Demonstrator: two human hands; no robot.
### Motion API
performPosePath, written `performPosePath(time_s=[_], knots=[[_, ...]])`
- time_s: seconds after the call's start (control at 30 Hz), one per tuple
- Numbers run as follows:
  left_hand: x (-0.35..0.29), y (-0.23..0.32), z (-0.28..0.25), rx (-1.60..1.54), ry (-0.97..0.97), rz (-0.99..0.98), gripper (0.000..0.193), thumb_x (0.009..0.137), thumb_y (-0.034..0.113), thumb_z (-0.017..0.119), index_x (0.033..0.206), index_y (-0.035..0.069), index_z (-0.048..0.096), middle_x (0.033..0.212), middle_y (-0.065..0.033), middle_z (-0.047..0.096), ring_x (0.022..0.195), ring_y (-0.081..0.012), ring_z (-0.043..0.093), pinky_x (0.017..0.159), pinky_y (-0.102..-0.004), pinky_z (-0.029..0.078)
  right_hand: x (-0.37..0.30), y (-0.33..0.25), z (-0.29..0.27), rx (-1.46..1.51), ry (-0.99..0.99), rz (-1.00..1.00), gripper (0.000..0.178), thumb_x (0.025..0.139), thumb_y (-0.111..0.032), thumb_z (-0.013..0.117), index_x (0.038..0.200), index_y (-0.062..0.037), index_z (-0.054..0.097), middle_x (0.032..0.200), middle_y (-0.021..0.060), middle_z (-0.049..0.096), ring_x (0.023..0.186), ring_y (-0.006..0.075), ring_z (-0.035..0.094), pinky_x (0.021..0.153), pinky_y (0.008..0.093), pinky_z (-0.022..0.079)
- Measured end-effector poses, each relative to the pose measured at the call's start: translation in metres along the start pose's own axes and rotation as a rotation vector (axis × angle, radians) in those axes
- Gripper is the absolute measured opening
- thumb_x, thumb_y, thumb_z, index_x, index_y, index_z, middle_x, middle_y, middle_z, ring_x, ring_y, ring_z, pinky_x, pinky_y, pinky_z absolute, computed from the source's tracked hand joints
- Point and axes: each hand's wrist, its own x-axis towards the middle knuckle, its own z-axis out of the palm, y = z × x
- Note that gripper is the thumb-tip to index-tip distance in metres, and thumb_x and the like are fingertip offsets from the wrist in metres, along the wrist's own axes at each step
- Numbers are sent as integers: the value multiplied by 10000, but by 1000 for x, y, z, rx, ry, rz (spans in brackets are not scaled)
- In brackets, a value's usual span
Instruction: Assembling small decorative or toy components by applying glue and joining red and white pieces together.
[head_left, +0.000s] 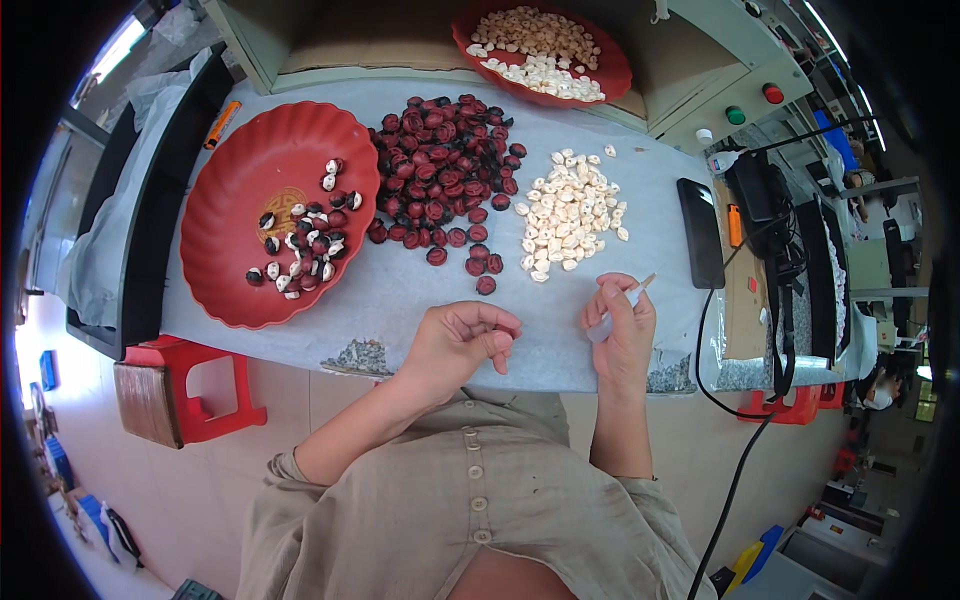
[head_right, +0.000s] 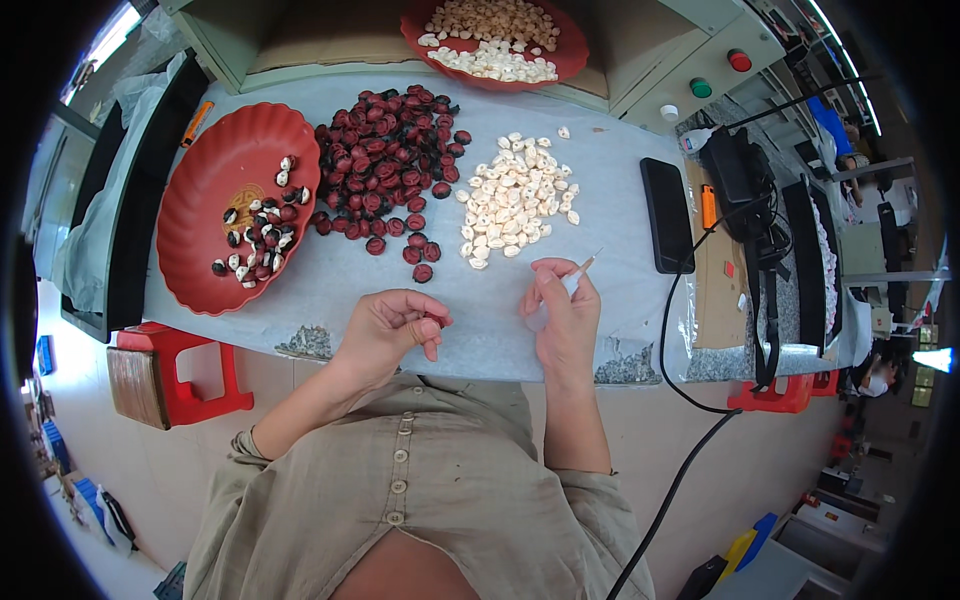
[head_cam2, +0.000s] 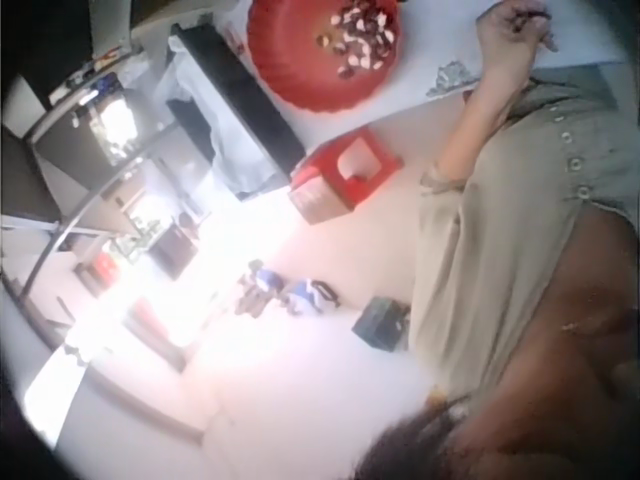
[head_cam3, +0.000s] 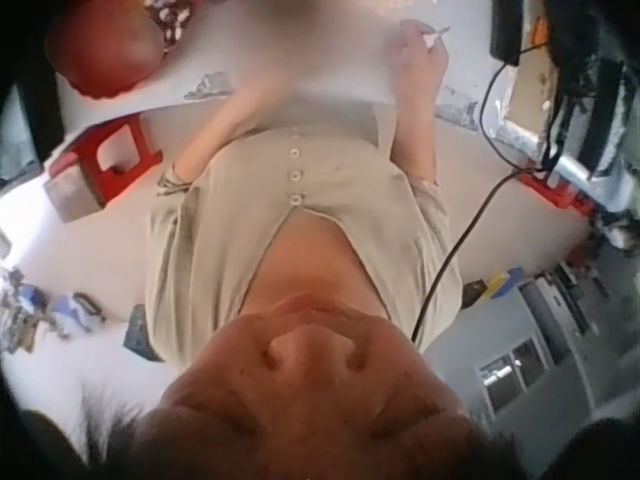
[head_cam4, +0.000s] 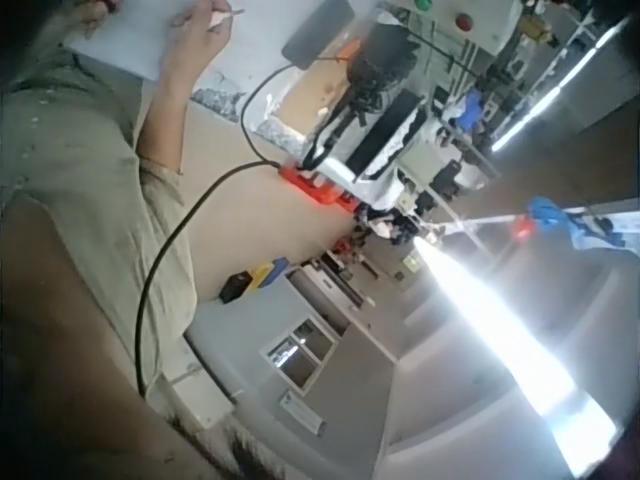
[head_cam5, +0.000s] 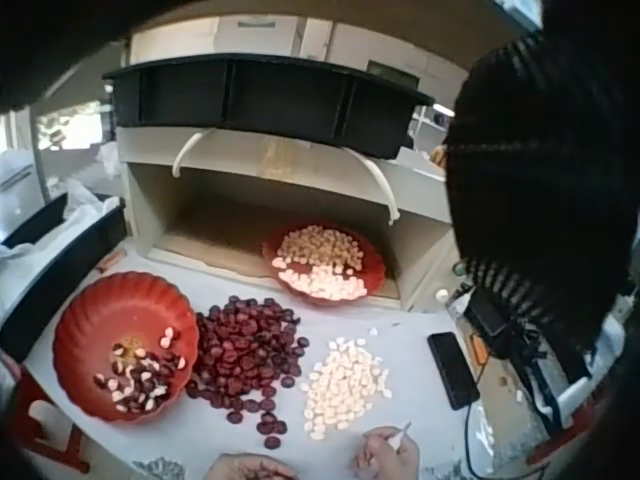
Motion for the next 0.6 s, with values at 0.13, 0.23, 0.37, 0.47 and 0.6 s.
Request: performPosePath(time_s=[0.13, 0.23, 0.37, 0.47, 0.6], knots=[[-18, 32, -5, 321, 232, 409, 187, 787, -28, 502, 972, -56, 504, 892, -109, 545, 642, -127, 547, 618, -229, 458, 4, 1, -1, 10, -2, 5, 99, 786, -80, 529, 830, 9, 531, 548, 17, 454, 481, 95, 431, 458, 238, 352], [-30, 78, -43, 907, 706, 812, 199, 781, -35, 493, 976, -25, 529, 821, -79, 554, 660, -112, 525, 604, -209, 434, -1, -1, -3, 11, 2, 10, 97, 785, -78, 529, 827, 10, 532, 549, 14, 455, 483, 93, 430, 460, 236, 353], [-29, 99, -73, 1563, 737, 605, 150, 725, -6, 545, 868, 3, 588, 838, -115, 569, 785, -252, 492, 703, -329, 406, 1, 0, -1, -51, -3, 2, 98, 785, -79, 524, 812, 14, 538, 536, 9, 443, 476, 91, 420, 467, 236, 357], [-22, 91, -49, 1616, 703, 915, 95, 710, 16, 572, 800, 0, 599, 809, -110, 577, 762, -253, 498, 668, -341, 410, 2, 0, -4, -56, -52, 18, 114, 787, -74, 512, 872, 3, 502, 592, 26, 464, 518, 95, 436, 478, 242, 373], [1, 39, -7, 1302, 488, 566, 129, 673, 126, 640, 732, 26, 582, 721, -96, 541, 696, -247, 524, 572, -335, 421, 0, -1, -2, 107, -66, -11, 170, 786, -62, 502, 941, -21, 443, 674, 44, 482, 575, 102, 455, 508, 258, 412]])
